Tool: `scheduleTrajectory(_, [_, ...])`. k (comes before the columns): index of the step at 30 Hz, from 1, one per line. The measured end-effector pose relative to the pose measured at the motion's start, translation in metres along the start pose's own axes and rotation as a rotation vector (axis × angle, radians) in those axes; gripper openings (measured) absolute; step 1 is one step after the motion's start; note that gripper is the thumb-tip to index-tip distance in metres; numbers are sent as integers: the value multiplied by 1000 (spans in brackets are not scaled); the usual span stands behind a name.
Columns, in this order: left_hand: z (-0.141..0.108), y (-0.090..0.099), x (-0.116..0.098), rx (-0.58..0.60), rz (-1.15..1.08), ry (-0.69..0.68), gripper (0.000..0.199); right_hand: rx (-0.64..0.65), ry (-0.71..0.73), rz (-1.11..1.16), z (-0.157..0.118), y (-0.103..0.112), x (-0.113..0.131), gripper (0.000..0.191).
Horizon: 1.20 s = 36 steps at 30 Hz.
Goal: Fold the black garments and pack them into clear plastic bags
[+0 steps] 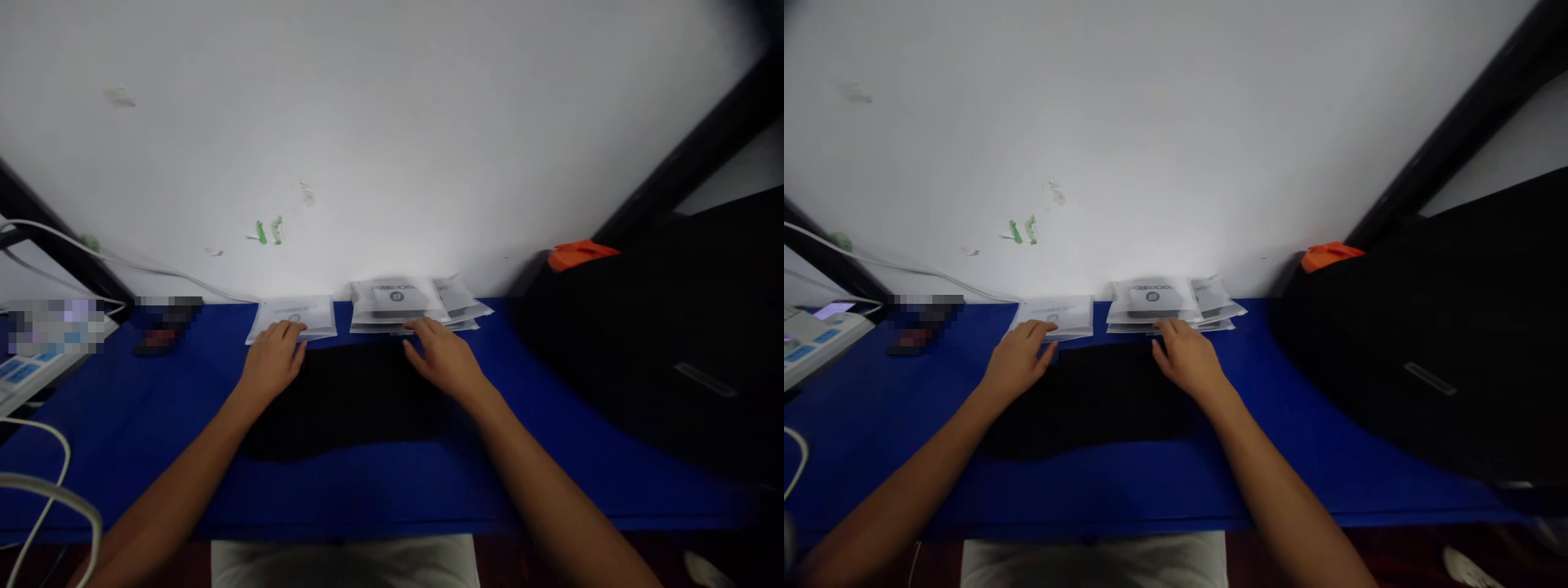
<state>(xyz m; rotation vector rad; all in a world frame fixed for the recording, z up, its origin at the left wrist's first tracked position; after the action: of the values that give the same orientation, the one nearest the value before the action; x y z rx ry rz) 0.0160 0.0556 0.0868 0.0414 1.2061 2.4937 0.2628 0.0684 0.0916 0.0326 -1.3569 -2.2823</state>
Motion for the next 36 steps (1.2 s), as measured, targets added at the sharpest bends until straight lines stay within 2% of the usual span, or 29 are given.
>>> scheduleTrajectory(2, [1, 4, -2, -11, -93, -21, 18, -50, 53, 71, 0, 4, 8, 22])
scheduleTrajectory(3, [-1, 1, -6, 51, -179, -37, 17, -12, 97, 129, -2, 0, 13, 20])
scheduleTrajectory(5, [-9, -9, -19, 276, -341, -98, 17, 153, 180, 217, -9, -13, 23, 16])
scheduleTrajectory(7, [-23, -21, -31, 511, -395, -162, 25, 334, 231, 242, -19, -29, 28, 20])
scheduleTrajectory(9, [-31, -28, -33, 615, -350, -193, 30, 435, 256, 241, -25, -40, 28, 21])
scheduleTrajectory(12, [-29, -32, -32, 568, -283, -237, 14, 408, 267, 246, -24, -46, 26, 5])
scheduleTrajectory(14, [-25, -28, -35, 501, -290, -273, 5, 331, 267, 226, -19, -42, 25, 11])
scheduleTrajectory(16, [-20, -18, -37, 435, -325, -272, 3, 256, 261, 201, -14, -32, 24, 13])
scheduleTrajectory(18, [-15, -5, -35, 412, -399, -213, 5, 237, 221, 237, -11, -18, 22, 10])
scheduleTrajectory(19, [-16, 1, -35, 462, -480, -170, 8, 279, 195, 299, -12, -13, 22, 7])
scheduleTrajectory(20, [-20, 3, -37, 570, -604, -125, 14, 351, 166, 385, -15, -9, 22, 5])
scheduleTrajectory(22, [-38, 9, -48, 902, -937, -31, 27, 485, 79, 554, -21, -4, 20, 10])
scheduleTrajectory(23, [-47, 14, -54, 1056, -1098, 18, 34, 485, 31, 594, -20, 0, 15, 14])
scheduleTrajectory(24, [-51, 18, -58, 1149, -1219, 64, 40, 407, -16, 586, -15, 4, 6, 17])
scheduleTrajectory(25, [-50, 18, -58, 1164, -1275, 104, 43, 264, -50, 527, -7, 11, -5, 18])
scheduleTrajectory(26, [-46, 14, -54, 1109, -1259, 130, 43, 101, -58, 431, 1, 19, -16, 17])
scheduleTrajectory(28, [-32, 0, -41, 882, -1066, 120, 37, -145, 0, 186, 12, 27, -26, 24])
scheduleTrajectory(29, [-26, -6, -35, 759, -929, 84, 35, -194, 41, 69, 16, 23, -28, 33])
scheduleTrajectory(31, [-20, -16, -28, 579, -659, -16, 39, -177, 105, -111, 24, 5, -29, 44])
scheduleTrajectory(32, [-21, -21, -25, 532, -540, -60, 46, -159, 116, -175, 27, -4, -31, 45])
scheduleTrajectory(36, [-33, -43, -12, 529, -223, -137, 80, -153, 91, -303, 35, -18, -37, 31])
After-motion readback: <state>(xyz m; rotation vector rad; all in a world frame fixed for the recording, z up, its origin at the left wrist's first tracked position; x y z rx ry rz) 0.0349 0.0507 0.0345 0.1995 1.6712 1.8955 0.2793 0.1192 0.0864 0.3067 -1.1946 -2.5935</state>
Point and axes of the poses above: each hand's wrist, its own z-axis towards the middle knuckle, its own y-axis out of the back of the hand, x = y × z, the point moved 9 cm from there along z, towards the middle knuckle, and after that the axes turned 13 degrees about -x, right-handed, at the moved point
